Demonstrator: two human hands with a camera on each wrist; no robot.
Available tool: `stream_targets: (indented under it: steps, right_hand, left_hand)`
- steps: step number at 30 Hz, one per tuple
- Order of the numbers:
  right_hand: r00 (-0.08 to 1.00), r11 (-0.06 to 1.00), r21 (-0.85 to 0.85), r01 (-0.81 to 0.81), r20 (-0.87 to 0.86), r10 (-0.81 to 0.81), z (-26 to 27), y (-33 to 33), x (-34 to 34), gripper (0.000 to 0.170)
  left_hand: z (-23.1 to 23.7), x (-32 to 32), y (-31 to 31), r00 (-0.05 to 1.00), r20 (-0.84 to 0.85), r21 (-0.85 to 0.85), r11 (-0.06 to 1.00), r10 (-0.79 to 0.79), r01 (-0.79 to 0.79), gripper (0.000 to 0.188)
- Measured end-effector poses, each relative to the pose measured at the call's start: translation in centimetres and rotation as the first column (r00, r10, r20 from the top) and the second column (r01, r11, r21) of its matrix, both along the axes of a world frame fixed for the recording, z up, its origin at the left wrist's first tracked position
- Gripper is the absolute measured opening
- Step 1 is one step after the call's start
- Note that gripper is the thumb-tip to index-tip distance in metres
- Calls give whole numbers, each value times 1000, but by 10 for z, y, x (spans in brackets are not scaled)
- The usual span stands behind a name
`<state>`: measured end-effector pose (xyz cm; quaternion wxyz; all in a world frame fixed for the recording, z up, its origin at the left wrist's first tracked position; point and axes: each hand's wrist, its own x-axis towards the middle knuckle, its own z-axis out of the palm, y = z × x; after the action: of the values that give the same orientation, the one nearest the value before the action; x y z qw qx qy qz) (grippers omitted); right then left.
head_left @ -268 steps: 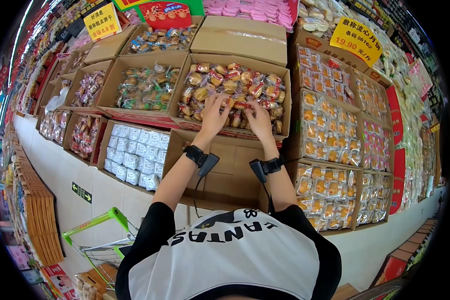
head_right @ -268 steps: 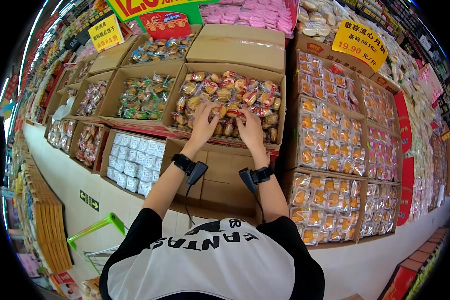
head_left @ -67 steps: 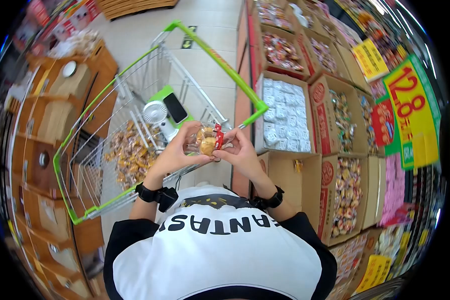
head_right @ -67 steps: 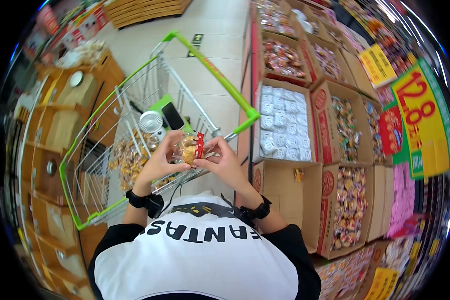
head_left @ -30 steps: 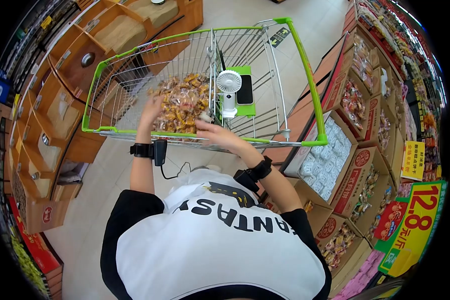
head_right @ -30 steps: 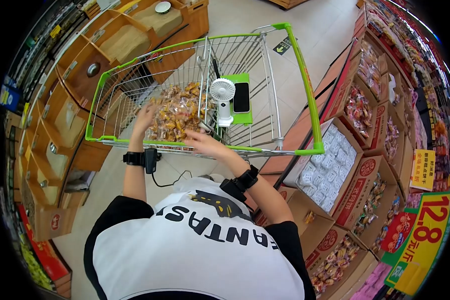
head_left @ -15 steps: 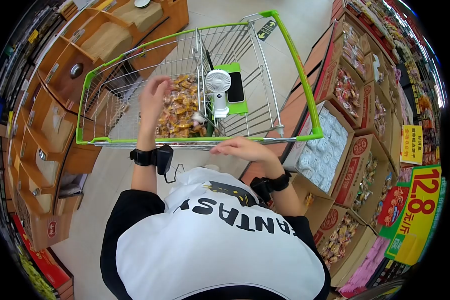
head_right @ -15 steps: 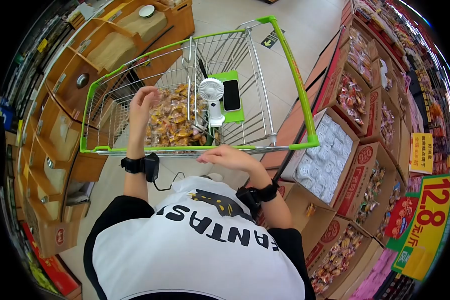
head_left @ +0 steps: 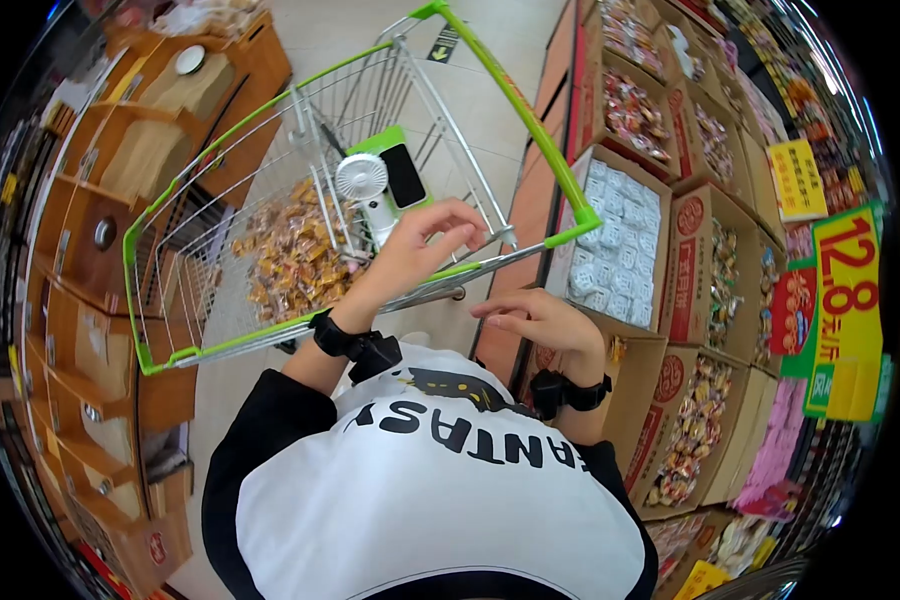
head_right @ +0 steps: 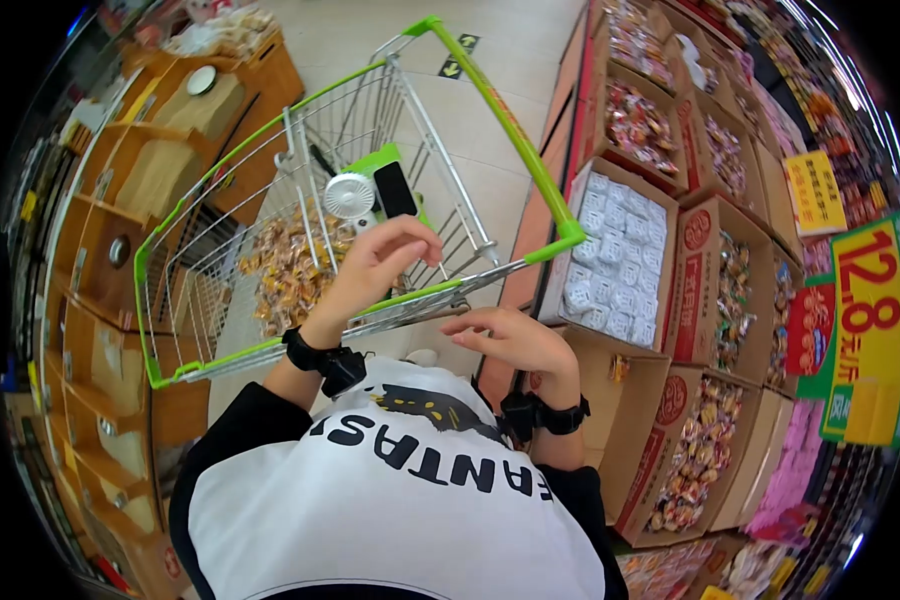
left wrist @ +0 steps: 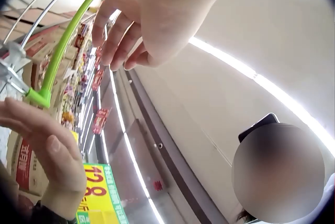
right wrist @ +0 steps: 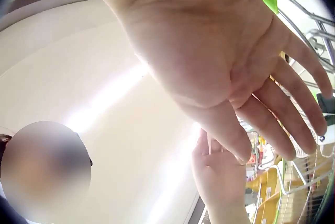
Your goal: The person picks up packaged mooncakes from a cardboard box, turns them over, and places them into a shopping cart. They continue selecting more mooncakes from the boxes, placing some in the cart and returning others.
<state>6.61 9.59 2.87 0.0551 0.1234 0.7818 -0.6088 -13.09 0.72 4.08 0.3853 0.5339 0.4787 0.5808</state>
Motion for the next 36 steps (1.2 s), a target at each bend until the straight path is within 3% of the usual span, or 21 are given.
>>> stream_targets:
  steps: [4,6,12,15,23,36]
  right_hand:
    - [993,991,64,118,3,-119,7,-3,23,32]
    - [971,978,61,201,117,-207,19,-8,35,32]
    - [924,921,114,373,43,-380,5,-16,75,31]
    - [879,872,156,464,44,-475,15,-24,92,31]
    - [757,731,222,645,-57,-651,-3,-50,132,31]
    - [487,465,180,867,-101,-868,-7,-91,189,34]
  left_hand:
    - [-6,26,24,983,82,-67,984,-162,168,12]
    - [-11,39,33,967,101,-94,965,-235,245,13]
    - [-25,70,57,880,73,-103,874,-469,475,13]
    - [-25,87,65,859,80,-178,841,-505,511,12]
    - [-30,132,86,705,131,-150,689,-697,709,15]
    - [-30,205,102,450,95,-183,429,-888,885,13]
